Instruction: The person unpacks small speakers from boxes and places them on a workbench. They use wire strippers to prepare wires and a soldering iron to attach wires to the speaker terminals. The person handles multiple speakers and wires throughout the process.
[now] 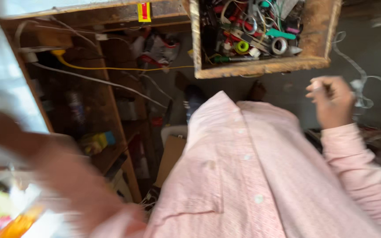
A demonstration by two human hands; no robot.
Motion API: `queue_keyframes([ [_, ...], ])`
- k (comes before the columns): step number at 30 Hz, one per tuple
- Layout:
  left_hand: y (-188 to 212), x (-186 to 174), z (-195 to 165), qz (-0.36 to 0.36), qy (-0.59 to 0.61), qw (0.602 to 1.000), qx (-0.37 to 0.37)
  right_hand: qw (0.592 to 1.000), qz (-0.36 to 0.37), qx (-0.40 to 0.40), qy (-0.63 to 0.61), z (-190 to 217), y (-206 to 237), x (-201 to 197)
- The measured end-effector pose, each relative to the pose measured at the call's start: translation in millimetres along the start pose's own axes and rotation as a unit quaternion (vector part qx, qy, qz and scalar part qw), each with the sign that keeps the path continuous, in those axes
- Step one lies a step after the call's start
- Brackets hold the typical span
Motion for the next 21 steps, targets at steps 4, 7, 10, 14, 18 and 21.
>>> queue_keyframes([
  [4,155.5,113.9,-78.9,0.197,0.168,0.939,-0.228,0.990,0.060,-0.019,-0.127,-3.8,-0.5,-78.2],
  [7,264.9,200.7,-155.6,0.318,0.363,0.809,-0.336,0.974,0.141,-0.135,-0.115,3.9,12.4,-123.3],
  [10,307.7,257.9,-215.1,0.399,0.394,0.772,-0.299,0.945,0.176,-0.267,-0.069,17.9,26.5,-158.9],
  [14,287.1,302.6,-260.9,0.361,0.461,0.777,-0.233,0.909,0.217,0.111,-0.338,-4.1,14.2,-177.7],
  [18,274.6,353.7,-289.2,0.373,0.519,0.733,-0.234,0.781,0.222,0.061,-0.581,18.5,-19.3,-191.0],
  [21,277.7,402.6,-304.3,0.361,0.548,0.731,-0.186,0.708,0.235,0.032,-0.665,26.9,-54.8,-197.3],
])
Point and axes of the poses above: each hand's wrist, its own y-axis away from the middle knuckle, its own x-axis out of the palm, z = x × y, the point moved 6 cm from there along -y, towards the middle knuckle, and after that the axes turned 6 degrees about -z, right-handed, at the moved point
